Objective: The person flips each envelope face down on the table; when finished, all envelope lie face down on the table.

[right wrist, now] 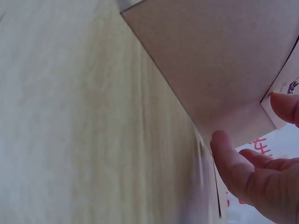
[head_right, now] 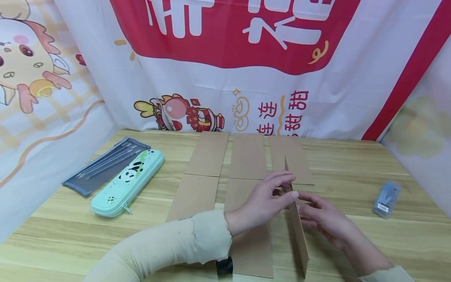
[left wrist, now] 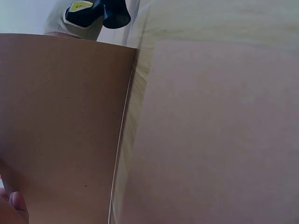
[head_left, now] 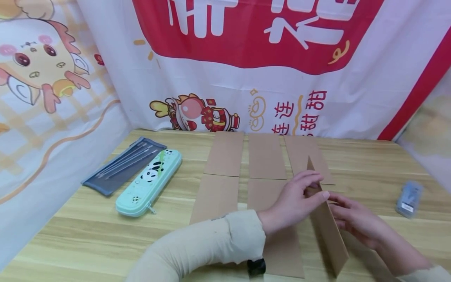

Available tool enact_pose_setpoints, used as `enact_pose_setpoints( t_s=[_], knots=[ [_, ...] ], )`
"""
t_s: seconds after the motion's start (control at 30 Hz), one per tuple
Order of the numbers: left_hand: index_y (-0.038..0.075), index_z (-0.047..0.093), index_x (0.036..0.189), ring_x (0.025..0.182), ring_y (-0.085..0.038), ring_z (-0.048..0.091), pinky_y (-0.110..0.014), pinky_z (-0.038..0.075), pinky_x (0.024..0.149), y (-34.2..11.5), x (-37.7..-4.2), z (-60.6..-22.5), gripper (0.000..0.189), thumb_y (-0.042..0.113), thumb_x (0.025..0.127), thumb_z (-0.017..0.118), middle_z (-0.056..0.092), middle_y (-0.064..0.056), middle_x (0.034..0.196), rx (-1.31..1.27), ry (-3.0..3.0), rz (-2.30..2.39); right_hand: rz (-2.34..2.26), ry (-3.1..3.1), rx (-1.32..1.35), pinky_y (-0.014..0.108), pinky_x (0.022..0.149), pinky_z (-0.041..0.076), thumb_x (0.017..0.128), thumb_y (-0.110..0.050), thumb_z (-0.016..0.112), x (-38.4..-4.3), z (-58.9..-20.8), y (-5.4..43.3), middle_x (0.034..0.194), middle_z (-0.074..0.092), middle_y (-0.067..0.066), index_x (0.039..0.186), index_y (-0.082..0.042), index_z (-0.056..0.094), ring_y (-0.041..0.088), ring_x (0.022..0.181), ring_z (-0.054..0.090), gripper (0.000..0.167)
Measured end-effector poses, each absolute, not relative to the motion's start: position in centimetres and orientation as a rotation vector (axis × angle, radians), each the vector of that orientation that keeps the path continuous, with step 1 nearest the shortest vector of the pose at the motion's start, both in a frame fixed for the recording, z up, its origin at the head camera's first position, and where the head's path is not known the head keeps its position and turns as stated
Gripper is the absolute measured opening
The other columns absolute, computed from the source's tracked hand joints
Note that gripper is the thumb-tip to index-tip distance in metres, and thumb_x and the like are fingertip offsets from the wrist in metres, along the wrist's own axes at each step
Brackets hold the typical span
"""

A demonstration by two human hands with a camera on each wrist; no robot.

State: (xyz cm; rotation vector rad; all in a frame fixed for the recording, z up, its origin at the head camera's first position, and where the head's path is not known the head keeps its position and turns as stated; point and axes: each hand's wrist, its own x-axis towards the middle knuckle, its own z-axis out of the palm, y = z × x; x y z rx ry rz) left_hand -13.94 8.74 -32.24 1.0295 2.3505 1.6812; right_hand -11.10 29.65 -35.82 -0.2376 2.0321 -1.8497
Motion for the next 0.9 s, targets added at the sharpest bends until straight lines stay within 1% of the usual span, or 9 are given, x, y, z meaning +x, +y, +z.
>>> enact_pose_setpoints(
  t_s=[0.07,0.13,0.2,0.3,0.43,0.53,0.6,0.77,0.9],
  knots=[
    [0.008,0.055,0.127,0.102,0.003,0.051,-0.008,0.042,0.083,9.0,-14.0,-32.3,0.040,0.024,0.091,0.058,0.047,0.006,0.134,1.045,2.351,1.691,-1.861,2.072,-0.217,0.025,0.080,0.052,0.099,-0.011,0.038,-10.8,-35.6,29.8,0.110,0.058,-0.015,0.139,-0.001,0.029,0.006,0.098,0.059,0.042],
    [0.007,0.056,0.125,0.101,0.003,0.052,-0.007,0.042,0.083,9.3,-14.1,-32.3,0.038,0.022,0.091,0.058,0.049,0.004,0.132,1.056,2.360,1.697,-1.889,2.120,-0.170,0.024,0.079,0.051,0.098,-0.011,0.039,-10.5,-35.3,29.8,0.108,0.058,-0.016,0.130,-0.017,0.041,0.004,0.097,0.058,0.032],
    [0.006,0.057,0.124,0.101,0.003,0.052,-0.007,0.042,0.082,9.5,-14.1,-32.3,0.037,0.021,0.091,0.058,0.050,0.003,0.131,1.060,2.367,1.700,-1.910,2.200,-0.113,0.021,0.077,0.051,0.098,-0.012,0.041,-10.1,-34.9,29.6,0.106,0.058,-0.018,0.117,-0.029,0.045,0.000,0.096,0.057,0.026],
    [0.005,0.057,0.124,0.101,0.002,0.053,-0.007,0.042,0.082,9.8,-14.1,-32.2,0.035,0.017,0.091,0.057,0.050,0.001,0.130,1.065,2.372,1.701,-1.953,2.318,-0.017,0.019,0.073,0.050,0.097,-0.014,0.046,-9.5,-34.3,28.9,0.102,0.058,-0.020,0.111,-0.032,0.049,-0.002,0.092,0.056,0.024],
    [0.007,0.056,0.126,0.102,0.001,0.052,-0.007,0.041,0.083,9.8,-14.1,-32.1,0.035,0.007,0.092,0.051,0.049,0.002,0.131,1.062,2.393,1.686,-2.054,2.378,0.026,0.019,0.059,0.048,0.095,-0.011,0.049,-8.7,-33.5,27.6,0.086,0.059,-0.013,0.108,-0.034,0.055,0.003,0.071,0.054,0.027],
    [0.009,0.056,0.127,0.102,0.001,0.051,-0.007,0.041,0.084,9.7,-14.1,-32.0,0.038,0.000,0.091,0.048,0.049,0.004,0.131,1.049,2.414,1.668,-2.097,2.397,-0.005,0.023,0.046,0.039,0.093,-0.006,0.052,-8.4,-33.2,26.6,0.069,0.054,-0.008,0.107,-0.036,0.058,0.006,0.055,0.047,0.034],
    [0.008,0.056,0.127,0.102,0.000,0.051,-0.008,0.041,0.085,9.6,-14.0,-31.9,0.040,-0.003,0.090,0.047,0.049,0.003,0.131,1.046,2.421,1.658,-2.102,2.420,-0.039,0.026,0.039,0.029,0.091,-0.004,0.053,-8.2,-33.1,26.1,0.061,0.049,-0.008,0.109,-0.036,0.059,0.007,0.047,0.040,0.037],
    [0.008,0.054,0.128,0.104,0.000,0.051,-0.008,0.041,0.085,9.5,-13.9,-31.8,0.042,-0.004,0.088,0.047,0.048,0.002,0.132,1.048,2.419,1.625,-2.144,2.436,-0.110,0.036,0.037,0.012,0.091,0.000,0.052,-7.9,-33.2,25.6,0.055,0.041,-0.011,0.111,-0.034,0.061,0.017,0.042,0.022,0.040],
    [0.008,0.053,0.130,0.107,0.000,0.050,-0.009,0.040,0.087,9.3,-13.9,-31.9,0.043,-0.005,0.089,0.045,0.046,0.004,0.134,1.036,2.372,1.646,-2.111,2.512,-0.148,0.036,0.036,0.013,0.091,0.000,0.053,-8.0,-33.2,25.3,0.055,0.041,-0.012,0.107,-0.035,0.065,0.011,0.040,0.024,0.041]
  ],
)
